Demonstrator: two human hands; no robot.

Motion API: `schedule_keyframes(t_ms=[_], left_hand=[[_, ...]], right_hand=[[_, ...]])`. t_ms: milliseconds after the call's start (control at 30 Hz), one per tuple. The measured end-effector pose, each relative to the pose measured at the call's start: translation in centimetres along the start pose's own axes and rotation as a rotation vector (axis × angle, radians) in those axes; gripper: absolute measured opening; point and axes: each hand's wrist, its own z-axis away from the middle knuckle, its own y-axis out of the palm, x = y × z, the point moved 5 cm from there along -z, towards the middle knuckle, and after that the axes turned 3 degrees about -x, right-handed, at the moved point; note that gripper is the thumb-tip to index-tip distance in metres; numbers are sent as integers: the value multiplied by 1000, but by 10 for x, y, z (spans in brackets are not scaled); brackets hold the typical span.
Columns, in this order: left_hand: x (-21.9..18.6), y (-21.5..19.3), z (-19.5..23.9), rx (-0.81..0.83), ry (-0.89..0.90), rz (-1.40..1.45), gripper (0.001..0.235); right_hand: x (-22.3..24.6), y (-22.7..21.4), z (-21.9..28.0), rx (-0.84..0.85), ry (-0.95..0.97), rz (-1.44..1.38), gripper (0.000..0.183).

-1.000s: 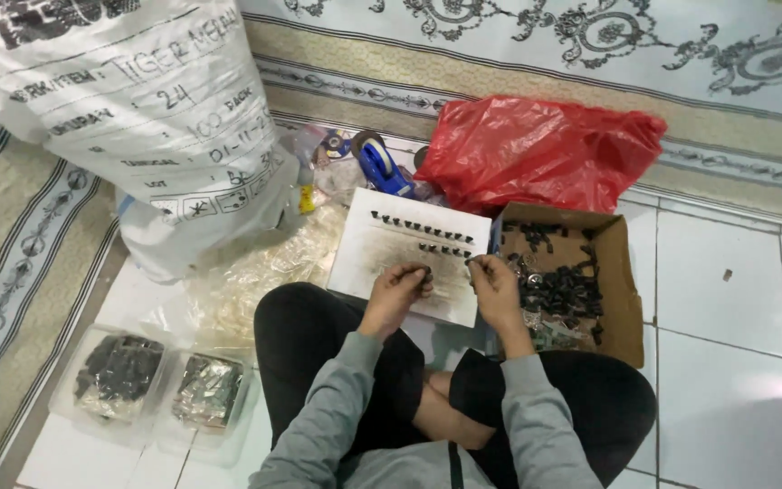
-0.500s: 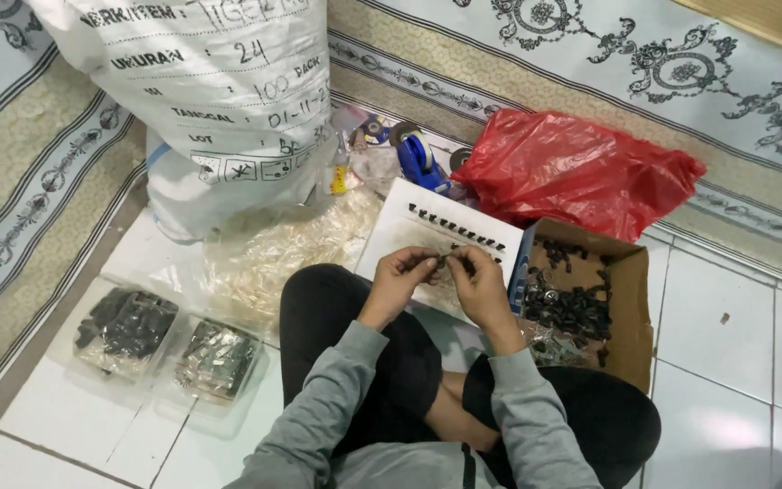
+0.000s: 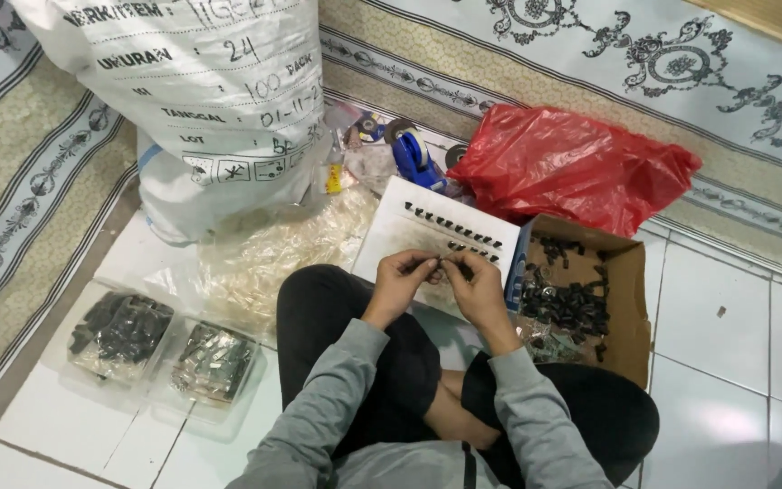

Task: The person sits on the floor and repeatedly picks small black plastic parts from a cardboard box, then places them into rows on a white tray. The person handles the parts one at a time by hand without using tools.

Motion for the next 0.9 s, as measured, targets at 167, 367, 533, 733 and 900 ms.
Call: schedule_keyframes(t_ms=[167, 367, 533, 733, 900], left_hand=[[8, 2, -9, -56, -5, 60, 18], [-10, 3, -7, -86, -3, -170, 25], [15, -10, -21, -148, -4, -426, 30], [14, 9, -17, -17, -139, -530, 49], [52, 7, -44, 68, -184, -561, 54]], right_hand=[[-15, -1, -5, -30, 21, -111, 15], [-40, -21, -32, -32, -44, 127, 15], [-44, -22, -67, 6, -152, 425, 15], [-73, 13, -79, 127, -198, 806, 12], [-82, 24, -77, 164, -167, 895, 13]])
